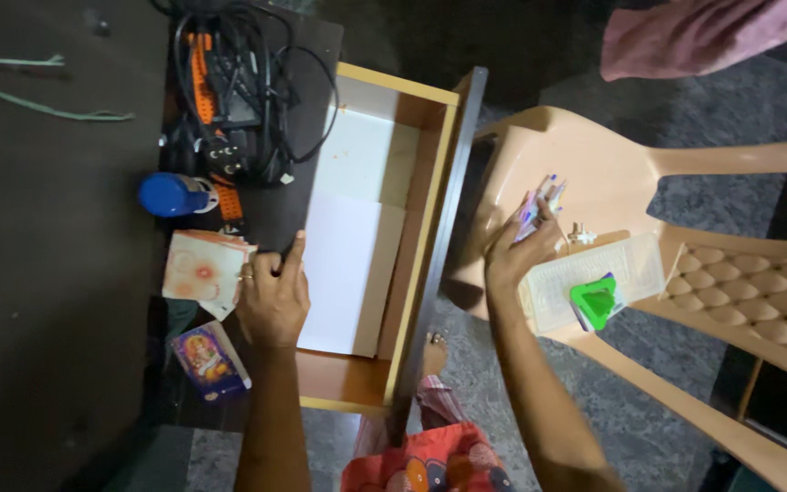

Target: The person organizes a desk by coiling and arranging cables, then opens a drawer to remove items such as a notebook, pens, and papers. They wipe the drawer interior with a pink cloth and place the removed items on a nearby chair.

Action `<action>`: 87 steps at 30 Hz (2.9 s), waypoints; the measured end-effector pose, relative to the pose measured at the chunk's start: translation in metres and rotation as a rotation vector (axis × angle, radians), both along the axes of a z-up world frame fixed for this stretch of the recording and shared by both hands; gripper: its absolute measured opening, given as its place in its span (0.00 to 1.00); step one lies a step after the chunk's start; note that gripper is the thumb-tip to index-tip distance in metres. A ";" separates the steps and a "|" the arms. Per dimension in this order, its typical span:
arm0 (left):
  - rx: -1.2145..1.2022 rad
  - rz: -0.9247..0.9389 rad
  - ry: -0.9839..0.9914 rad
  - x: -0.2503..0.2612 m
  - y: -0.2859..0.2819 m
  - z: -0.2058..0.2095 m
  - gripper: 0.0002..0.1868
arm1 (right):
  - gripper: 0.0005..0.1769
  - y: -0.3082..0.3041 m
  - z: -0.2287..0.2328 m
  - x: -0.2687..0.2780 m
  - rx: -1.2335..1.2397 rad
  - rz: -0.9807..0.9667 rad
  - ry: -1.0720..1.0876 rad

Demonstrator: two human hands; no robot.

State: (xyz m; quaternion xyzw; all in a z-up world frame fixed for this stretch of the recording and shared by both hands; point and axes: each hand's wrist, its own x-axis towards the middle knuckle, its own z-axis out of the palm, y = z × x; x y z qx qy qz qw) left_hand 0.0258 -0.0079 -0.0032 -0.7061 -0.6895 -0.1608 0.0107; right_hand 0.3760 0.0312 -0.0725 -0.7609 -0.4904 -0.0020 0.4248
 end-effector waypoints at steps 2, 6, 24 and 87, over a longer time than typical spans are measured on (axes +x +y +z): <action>0.004 0.008 0.001 0.000 0.000 0.000 0.24 | 0.17 -0.007 0.034 -0.058 0.079 0.173 0.159; -0.002 0.039 0.012 -0.002 -0.001 -0.001 0.24 | 0.17 -0.007 0.042 -0.144 -0.299 0.629 0.210; -0.016 0.038 -0.049 -0.012 0.000 -0.012 0.25 | 0.56 0.055 -0.101 -0.177 -1.133 0.443 0.094; 0.038 0.028 -0.154 -0.013 -0.006 -0.010 0.26 | 0.23 -0.071 0.104 -0.180 -0.592 0.235 0.437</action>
